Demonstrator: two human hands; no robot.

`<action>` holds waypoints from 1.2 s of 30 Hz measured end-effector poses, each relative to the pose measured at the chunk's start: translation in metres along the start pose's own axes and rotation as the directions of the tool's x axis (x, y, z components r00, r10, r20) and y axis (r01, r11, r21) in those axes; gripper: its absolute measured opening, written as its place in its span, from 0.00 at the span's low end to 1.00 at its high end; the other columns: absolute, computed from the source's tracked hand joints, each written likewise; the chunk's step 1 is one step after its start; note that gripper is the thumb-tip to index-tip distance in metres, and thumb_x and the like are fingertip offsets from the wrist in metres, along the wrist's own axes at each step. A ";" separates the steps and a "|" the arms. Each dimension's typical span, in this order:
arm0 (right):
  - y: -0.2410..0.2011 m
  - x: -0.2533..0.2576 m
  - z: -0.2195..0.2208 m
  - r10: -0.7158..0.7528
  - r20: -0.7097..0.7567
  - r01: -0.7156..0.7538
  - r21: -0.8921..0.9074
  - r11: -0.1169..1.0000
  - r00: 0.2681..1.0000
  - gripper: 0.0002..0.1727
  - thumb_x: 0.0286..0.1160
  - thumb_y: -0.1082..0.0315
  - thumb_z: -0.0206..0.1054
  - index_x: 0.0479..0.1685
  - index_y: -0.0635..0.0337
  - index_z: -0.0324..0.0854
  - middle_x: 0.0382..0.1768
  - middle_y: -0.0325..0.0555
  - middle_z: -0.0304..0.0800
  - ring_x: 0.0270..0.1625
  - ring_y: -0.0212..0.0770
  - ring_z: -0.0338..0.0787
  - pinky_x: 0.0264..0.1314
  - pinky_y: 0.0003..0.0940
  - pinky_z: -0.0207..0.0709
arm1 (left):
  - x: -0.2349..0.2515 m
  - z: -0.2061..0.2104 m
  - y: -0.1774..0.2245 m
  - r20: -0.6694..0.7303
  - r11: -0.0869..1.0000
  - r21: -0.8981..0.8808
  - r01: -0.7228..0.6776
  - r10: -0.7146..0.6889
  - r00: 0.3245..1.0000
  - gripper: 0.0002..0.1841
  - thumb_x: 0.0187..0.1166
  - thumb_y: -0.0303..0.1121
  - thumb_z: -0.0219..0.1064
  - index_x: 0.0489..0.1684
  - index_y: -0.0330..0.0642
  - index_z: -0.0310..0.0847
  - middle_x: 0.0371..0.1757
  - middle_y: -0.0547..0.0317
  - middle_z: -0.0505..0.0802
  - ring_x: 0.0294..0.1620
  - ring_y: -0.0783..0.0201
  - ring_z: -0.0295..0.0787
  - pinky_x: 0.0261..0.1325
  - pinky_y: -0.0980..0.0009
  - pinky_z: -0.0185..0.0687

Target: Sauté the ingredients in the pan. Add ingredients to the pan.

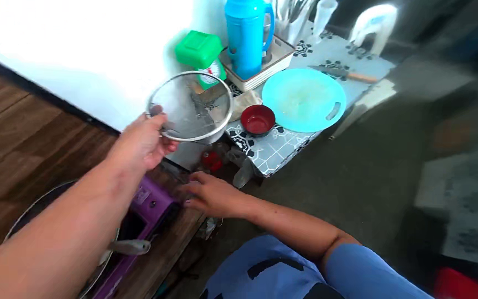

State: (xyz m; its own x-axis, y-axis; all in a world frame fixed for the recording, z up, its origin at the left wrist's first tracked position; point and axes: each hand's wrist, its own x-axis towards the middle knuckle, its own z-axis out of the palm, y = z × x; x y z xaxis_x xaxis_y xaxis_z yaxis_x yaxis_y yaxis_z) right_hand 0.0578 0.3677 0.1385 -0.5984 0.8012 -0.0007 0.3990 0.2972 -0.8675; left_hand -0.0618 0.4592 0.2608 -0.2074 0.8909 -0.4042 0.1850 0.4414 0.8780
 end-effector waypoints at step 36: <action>-0.062 -0.010 0.068 -0.318 0.025 0.307 -0.349 0.886 0.948 0.35 0.81 0.38 0.63 0.77 0.54 0.81 0.73 0.64 0.80 0.66 0.62 0.86 0.64 0.60 0.81 | -0.201 -0.257 -0.154 -0.126 0.624 0.711 -0.325 0.568 0.813 0.32 0.94 0.53 0.36 0.60 0.48 0.90 0.87 0.47 0.73 0.89 0.46 0.64 0.87 0.41 0.60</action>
State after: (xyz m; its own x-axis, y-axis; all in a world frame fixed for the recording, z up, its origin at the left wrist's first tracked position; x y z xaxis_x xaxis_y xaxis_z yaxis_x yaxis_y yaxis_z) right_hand -0.0083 0.3058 0.1589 -0.7114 0.6516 0.2632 0.4120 0.6901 -0.5950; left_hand -0.2959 0.1845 0.2723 -0.1851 0.9617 0.2022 0.8656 0.0621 0.4969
